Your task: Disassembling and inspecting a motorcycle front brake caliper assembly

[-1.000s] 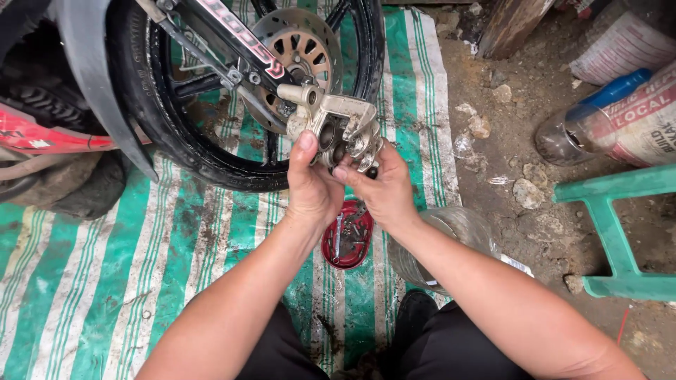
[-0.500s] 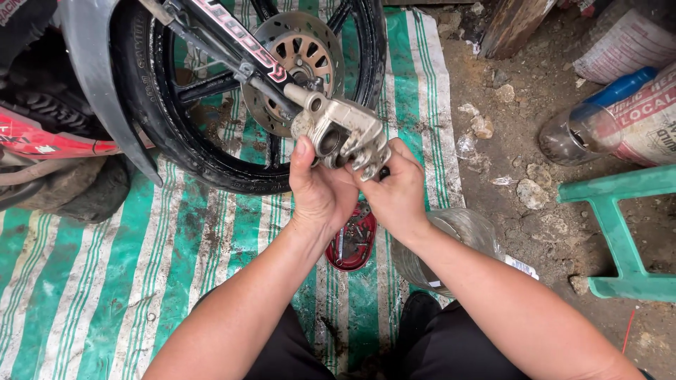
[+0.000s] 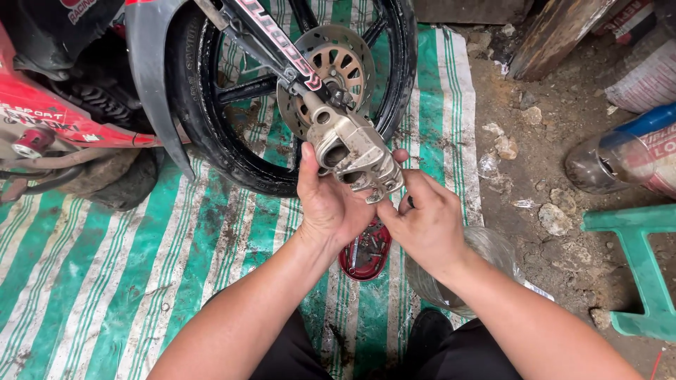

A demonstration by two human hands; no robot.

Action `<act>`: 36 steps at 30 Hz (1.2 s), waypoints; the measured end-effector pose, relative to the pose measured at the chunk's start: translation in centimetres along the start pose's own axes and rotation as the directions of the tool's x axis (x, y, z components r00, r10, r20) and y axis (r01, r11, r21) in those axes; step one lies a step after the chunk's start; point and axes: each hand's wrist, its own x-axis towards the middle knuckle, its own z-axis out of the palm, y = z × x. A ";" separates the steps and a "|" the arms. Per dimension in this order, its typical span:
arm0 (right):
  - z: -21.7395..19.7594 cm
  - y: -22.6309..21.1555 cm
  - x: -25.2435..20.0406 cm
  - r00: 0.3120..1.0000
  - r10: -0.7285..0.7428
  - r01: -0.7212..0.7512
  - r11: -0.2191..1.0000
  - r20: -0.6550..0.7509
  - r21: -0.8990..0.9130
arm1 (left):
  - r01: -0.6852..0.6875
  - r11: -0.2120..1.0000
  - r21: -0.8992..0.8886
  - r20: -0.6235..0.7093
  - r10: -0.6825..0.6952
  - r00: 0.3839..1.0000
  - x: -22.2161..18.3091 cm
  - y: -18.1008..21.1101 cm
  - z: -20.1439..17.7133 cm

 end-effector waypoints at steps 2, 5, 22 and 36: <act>0.7 2.0 -0.4 1.000 -0.013 0.013 1.000 0.001 0.007 | 0.013 1.000 0.010 -0.007 -0.013 1.000 0.5 -0.1 -0.7; 0.8 4.4 -0.2 0.982 0.177 -0.187 0.946 0.061 0.264 | 0.013 0.999 0.039 0.016 -0.014 1.000 0.7 0.0 -0.7; -5.9 6.1 -0.2 0.949 0.283 -0.273 0.518 0.139 0.811 | -0.076 0.663 0.745 0.124 -0.026 0.992 1.7 -1.7 -5.7; -4.0 4.2 0.0 0.952 0.296 -0.217 0.476 0.077 0.852 | 0.142 0.599 0.788 -0.124 -0.072 0.990 0.7 -0.3 -3.0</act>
